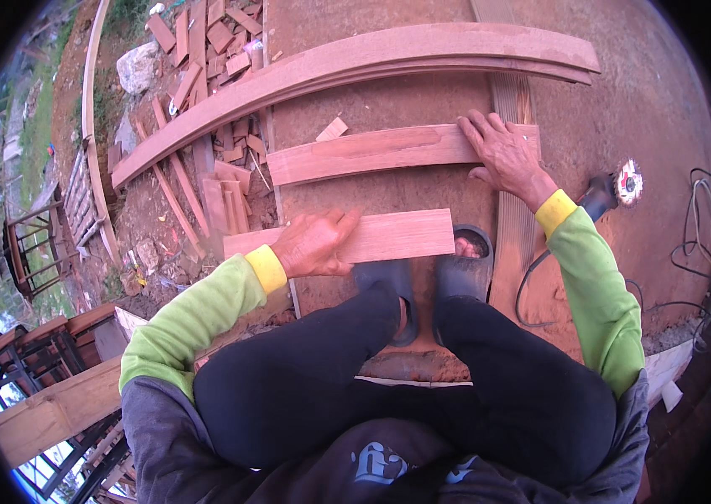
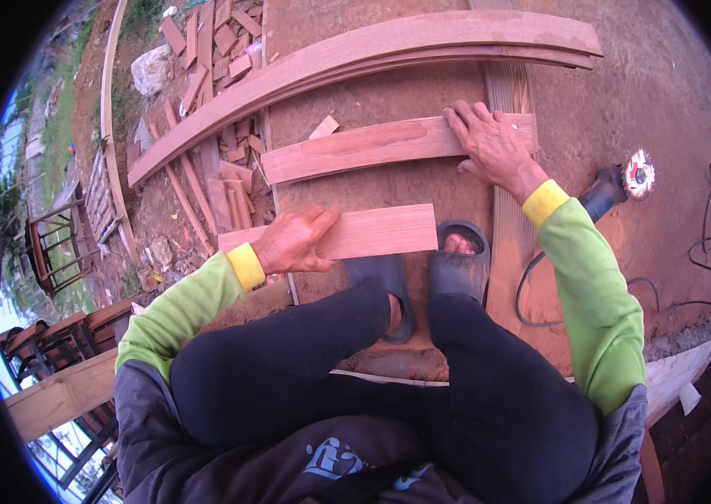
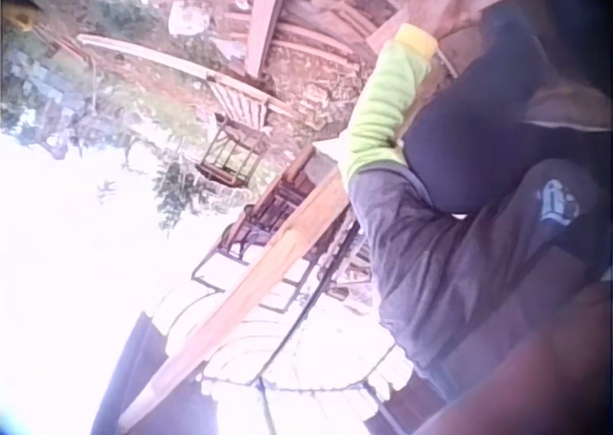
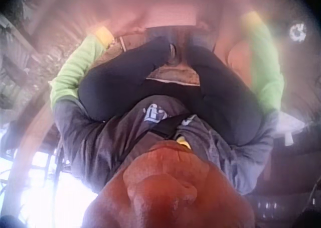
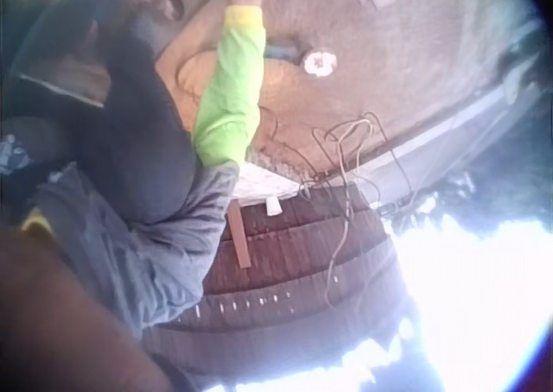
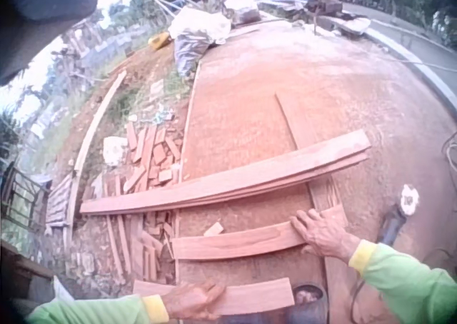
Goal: The person marks wooden planks with a pen and then uses an angle grinder to cut them. The person handles the wood pieces one at a time, marking them before cutting and stacking the finished pieces.
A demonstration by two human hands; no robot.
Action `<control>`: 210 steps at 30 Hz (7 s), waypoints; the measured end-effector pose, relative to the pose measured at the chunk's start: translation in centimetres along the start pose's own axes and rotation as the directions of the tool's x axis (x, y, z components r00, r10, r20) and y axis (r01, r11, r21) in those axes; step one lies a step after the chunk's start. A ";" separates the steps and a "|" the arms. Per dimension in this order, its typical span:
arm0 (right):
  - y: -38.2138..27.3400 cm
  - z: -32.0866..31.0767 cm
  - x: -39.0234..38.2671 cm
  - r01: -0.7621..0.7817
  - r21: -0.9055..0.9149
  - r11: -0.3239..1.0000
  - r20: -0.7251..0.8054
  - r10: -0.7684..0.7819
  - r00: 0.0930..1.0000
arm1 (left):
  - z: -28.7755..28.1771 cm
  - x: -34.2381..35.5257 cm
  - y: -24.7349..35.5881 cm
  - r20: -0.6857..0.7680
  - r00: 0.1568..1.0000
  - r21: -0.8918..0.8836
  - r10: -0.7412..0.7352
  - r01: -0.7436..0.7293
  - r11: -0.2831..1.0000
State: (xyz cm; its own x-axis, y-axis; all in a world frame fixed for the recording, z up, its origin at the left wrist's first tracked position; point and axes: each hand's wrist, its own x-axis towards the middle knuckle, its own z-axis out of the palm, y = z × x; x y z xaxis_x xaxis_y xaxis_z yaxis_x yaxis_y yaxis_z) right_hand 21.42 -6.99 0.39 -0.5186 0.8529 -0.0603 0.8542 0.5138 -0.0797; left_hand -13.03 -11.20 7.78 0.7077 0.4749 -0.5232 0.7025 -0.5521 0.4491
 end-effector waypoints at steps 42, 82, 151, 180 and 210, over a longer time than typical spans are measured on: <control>12.5 -5.3 2.7 -0.213 0.227 0.950 -0.266 0.271 0.925 | 5.9 5.6 1.6 -0.438 0.898 -0.108 0.028 -0.084 0.991; 7.8 4.7 -8.5 -0.467 0.826 0.316 0.049 0.784 0.619 | 1.1 22.0 3.2 -0.447 0.888 0.202 0.111 -0.021 0.979; 0.1 8.7 -7.4 -0.084 0.994 0.063 -0.054 0.992 0.114 | -1.2 20.9 3.5 -0.276 0.960 0.262 0.042 0.033 0.965; 0.0 8.8 -7.4 -0.160 0.981 0.111 -0.091 0.988 0.128 | -1.7 21.1 3.6 -0.249 0.968 0.258 0.024 0.043 0.965; 1.4 9.3 -8.9 -0.120 0.984 0.135 -0.120 0.985 0.123 | -1.4 21.3 4.5 -0.227 0.973 0.279 -0.039 0.103 0.955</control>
State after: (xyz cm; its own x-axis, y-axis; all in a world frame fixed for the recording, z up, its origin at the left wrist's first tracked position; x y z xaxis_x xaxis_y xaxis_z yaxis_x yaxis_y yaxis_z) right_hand 26.87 -14.79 -8.43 0.7825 0.6218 0.0332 0.1406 -0.1245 -0.9822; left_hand 5.32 -2.58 -0.37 0.6786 0.6391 -0.3620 0.7226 -0.6693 0.1728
